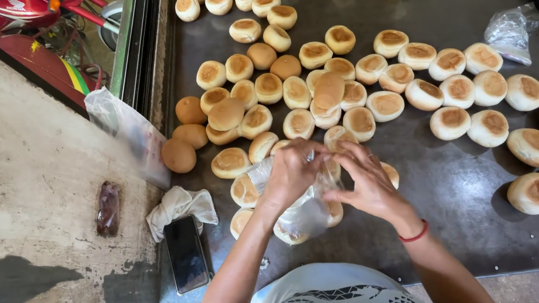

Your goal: The person opens clear plastic bags and packs baked bread rolls into them by hand.

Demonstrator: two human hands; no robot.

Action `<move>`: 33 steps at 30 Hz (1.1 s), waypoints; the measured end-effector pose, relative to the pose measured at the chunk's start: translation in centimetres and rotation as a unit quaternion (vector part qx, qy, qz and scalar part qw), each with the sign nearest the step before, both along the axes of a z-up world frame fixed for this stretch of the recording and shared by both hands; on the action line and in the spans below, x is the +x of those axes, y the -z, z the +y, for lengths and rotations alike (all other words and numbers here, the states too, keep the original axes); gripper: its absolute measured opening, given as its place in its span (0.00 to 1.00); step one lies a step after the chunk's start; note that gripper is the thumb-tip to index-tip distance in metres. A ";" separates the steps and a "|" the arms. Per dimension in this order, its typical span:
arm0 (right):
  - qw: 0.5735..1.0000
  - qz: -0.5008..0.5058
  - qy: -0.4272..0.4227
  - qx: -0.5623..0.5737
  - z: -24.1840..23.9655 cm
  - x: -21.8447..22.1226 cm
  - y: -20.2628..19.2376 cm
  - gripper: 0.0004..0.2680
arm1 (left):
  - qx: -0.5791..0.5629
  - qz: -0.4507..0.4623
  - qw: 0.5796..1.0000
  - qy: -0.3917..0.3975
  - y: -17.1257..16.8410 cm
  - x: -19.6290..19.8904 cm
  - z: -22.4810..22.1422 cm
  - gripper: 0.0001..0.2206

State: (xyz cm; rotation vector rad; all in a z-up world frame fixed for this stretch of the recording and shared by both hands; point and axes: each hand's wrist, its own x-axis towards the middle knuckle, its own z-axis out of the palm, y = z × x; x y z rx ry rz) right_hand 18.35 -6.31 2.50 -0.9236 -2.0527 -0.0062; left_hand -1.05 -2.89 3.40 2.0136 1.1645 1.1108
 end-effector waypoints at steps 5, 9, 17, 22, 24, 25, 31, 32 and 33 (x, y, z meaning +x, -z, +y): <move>0.951 0.178 0.076 -0.243 -0.1 1.0 2.8 0.03 | 0.004 -0.027 1.000 -0.010 -2.0 -1.6 0.2 0.09; 0.870 0.327 -0.005 -0.368 0.8 3.6 4.7 0.03 | -0.004 0.018 0.998 0.055 -1.6 -2.3 0.4 0.13; 0.783 0.456 -0.066 -0.417 3.6 3.8 5.1 0.02 | 0.123 0.117 0.985 -0.024 2.5 -0.3 2.7 0.08; 0.624 0.605 -0.339 -0.360 1.6 3.7 3.2 0.03 | -0.066 -0.210 0.972 0.077 0.7 0.3 0.3 0.05; 0.643 0.591 -0.298 -0.386 0.5 3.7 3.4 0.02 | -0.146 -0.281 0.937 0.145 0.3 0.5 -0.3 0.04; 0.651 0.583 -0.278 -0.398 0.5 3.8 3.6 0.02 | -0.069 -0.199 0.970 0.124 0.0 0.1 0.2 0.04; 0.896 0.273 0.007 -0.350 1.6 1.9 4.3 0.02 | -0.023 -0.025 0.999 0.007 2.8 0.5 1.6 0.06; 0.934 0.228 -0.014 -0.276 1.6 1.5 3.8 0.02 | -0.086 -0.122 0.987 0.058 3.7 1.0 1.8 0.07; 0.962 0.181 -0.036 -0.199 1.5 1.3 3.3 0.02 | -0.148 -0.217 0.959 0.108 4.3 1.1 2.0 0.08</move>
